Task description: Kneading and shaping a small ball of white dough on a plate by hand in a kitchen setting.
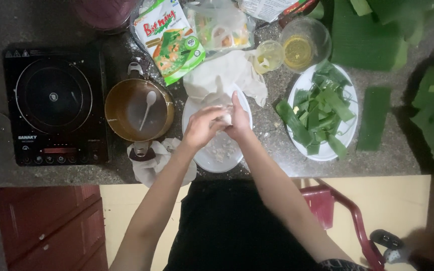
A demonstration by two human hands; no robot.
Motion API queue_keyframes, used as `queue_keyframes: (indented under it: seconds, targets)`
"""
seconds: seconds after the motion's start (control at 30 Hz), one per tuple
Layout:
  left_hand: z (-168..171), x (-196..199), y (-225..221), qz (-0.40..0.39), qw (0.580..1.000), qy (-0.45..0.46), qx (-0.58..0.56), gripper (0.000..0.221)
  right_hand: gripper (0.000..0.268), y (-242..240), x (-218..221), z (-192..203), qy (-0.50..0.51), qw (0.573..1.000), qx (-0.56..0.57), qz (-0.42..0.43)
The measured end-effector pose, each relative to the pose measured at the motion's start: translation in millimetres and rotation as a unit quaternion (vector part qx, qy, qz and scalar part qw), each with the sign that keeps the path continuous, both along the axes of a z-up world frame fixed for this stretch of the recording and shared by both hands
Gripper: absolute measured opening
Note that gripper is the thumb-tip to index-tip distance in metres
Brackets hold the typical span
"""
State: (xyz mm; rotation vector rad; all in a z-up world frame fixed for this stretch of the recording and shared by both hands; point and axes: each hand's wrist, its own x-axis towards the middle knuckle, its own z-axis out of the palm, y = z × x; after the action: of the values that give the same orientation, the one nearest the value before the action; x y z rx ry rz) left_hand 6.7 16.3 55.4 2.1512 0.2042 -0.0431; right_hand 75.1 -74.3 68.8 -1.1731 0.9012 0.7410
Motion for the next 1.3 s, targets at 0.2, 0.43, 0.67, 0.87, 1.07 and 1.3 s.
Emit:
queue_keyframes:
  seconds: [0.2, 0.43, 0.67, 0.87, 1.07, 1.3]
  targets:
    - [-15, -3, -11, 0.077, 0.984, 0.132, -0.091, 0.059, 0.048, -10, 2, -54, -0.091, 0.993, 0.004, -0.072]
    - [0, -2, -12, 0.066, 0.969, 0.124, -0.203, 0.055, 0.055, -18, 9, -61, -0.154, 0.987, -0.029, -0.046]
    - [27, 7, 0, -0.005, 0.965, 0.107, -0.238, 0.079, 0.062, -20, 1, -34, -0.024, 0.978, 0.201, -0.046]
    - [26, 6, 2, -0.063, 0.980, 0.105, -0.158, 0.078, 0.062, -20, -2, -21, -0.011, 0.978, 0.205, -0.032]
    - [-15, 4, -13, -0.029, 0.997, 0.051, -0.048, 0.060, 0.049, -12, -8, -37, -0.033, 0.986, 0.144, -0.076]
    - [-5, -1, -26, 0.042, 0.995, 0.089, 0.007, 0.049, 0.057, -6, -10, -16, -0.042, 0.993, 0.081, -0.079]
